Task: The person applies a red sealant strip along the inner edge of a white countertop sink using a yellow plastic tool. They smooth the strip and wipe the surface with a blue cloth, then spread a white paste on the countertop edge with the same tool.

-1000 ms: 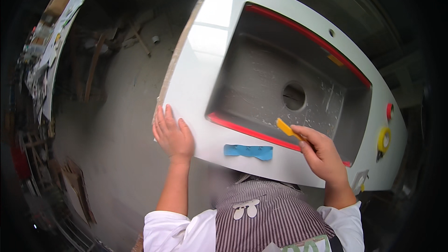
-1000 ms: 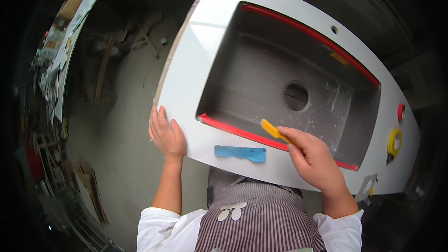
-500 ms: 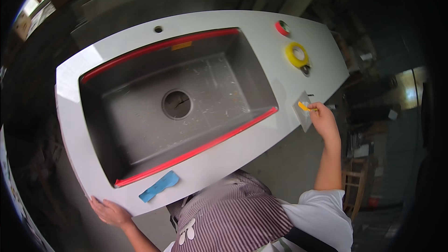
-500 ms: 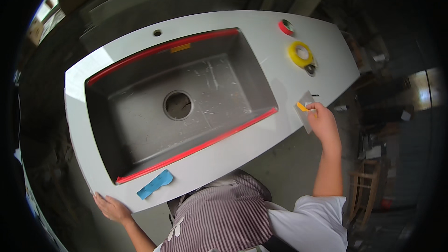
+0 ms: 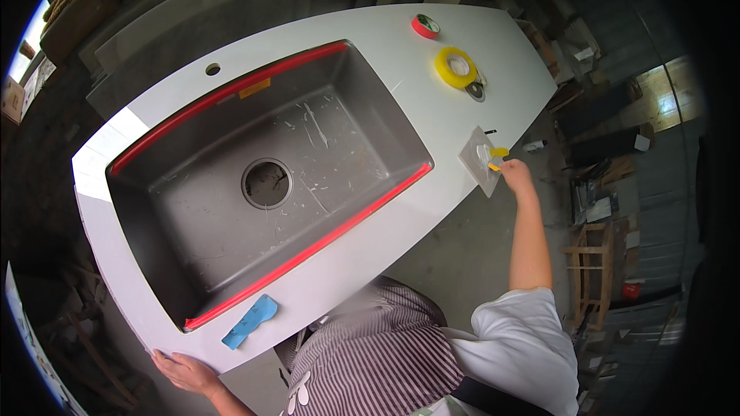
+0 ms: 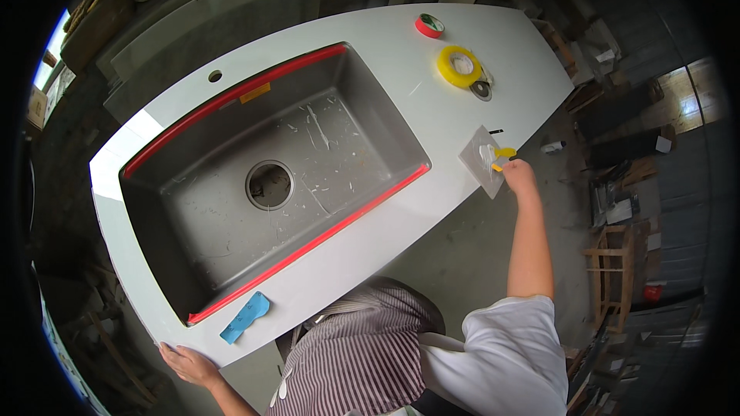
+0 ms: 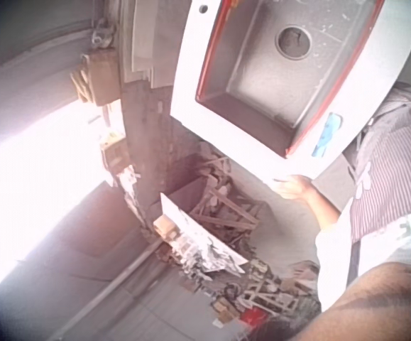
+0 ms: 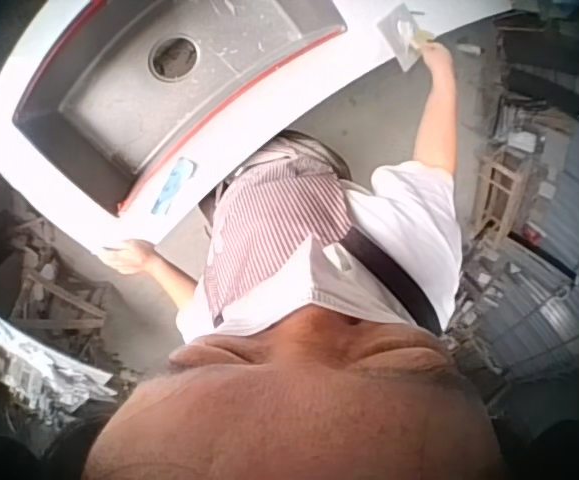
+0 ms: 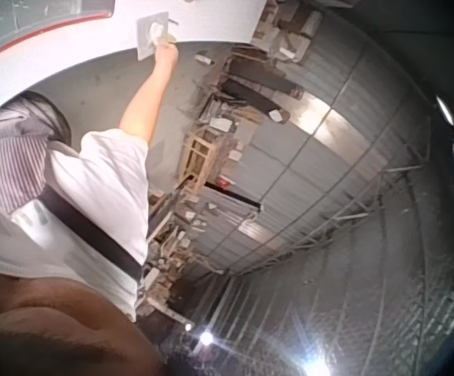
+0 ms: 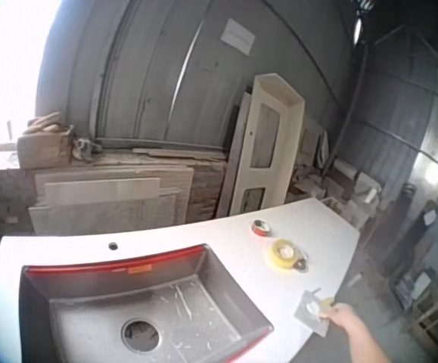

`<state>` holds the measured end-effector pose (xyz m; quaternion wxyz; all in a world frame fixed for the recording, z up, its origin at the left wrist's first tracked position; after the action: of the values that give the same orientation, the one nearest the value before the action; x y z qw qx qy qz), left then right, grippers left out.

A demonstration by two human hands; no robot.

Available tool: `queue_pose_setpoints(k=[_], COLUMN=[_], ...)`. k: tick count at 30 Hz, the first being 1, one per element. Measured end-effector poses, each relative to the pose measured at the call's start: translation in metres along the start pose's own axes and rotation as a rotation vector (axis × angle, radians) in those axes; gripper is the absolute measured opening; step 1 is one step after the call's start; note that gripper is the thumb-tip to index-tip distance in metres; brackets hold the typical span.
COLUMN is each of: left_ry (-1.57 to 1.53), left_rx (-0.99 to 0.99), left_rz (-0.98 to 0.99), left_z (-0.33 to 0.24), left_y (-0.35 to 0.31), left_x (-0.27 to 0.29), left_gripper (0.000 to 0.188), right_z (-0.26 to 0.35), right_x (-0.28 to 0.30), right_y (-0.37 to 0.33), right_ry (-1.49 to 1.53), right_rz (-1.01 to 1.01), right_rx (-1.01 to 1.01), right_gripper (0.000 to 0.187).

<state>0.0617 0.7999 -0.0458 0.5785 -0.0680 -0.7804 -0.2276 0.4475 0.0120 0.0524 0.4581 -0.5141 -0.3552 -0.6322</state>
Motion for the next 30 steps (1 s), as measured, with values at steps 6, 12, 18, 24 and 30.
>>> queue_pose_setpoints(k=[6, 12, 18, 24, 30], left_ry=[0.04, 0.068, -0.193, -0.028, -0.061], left_rx=[0.014, 0.064, 0.034, 0.093, 0.099], left_rz=[0.013, 0.048, -0.035, 0.028, 0.008], left_z=[-0.006, -0.017, -0.019, -0.024, -0.036], left_y=[-0.004, -0.012, -0.007, -0.009, -0.017], left_x=[0.003, 0.002, 0.01, 0.011, 0.016], left_gripper=[0.047, 0.048, 0.047, 0.054, 0.055], right_z=[0.0, -0.002, 0.136, 0.325, 0.471], right_x=[-0.003, 0.01, 0.025, -0.042, -0.093], right_y=[0.016, 0.034, -0.026, -0.176, -0.307], right_ry=[-0.013, -0.199, 0.756, 0.931, 0.625], right_rz=[0.107, 0.268, 0.455, 1.022, 1.465], right_rx=[-0.069, -0.014, 0.081, 0.535, 0.991], right_gripper=[0.031, 0.031, 0.026, 0.03, 0.034])
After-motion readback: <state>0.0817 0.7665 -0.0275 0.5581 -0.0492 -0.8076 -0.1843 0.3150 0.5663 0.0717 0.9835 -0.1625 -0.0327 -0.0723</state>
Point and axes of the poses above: each hand's wrist, its own y-axis towards the middle knuckle, its own x-axis out of the back of the hand, z = x × y, the point moved 3 cm from there along y, towards the middle knuckle, and after that the axes turned 11 degrees about x, right-handed, at the moved point
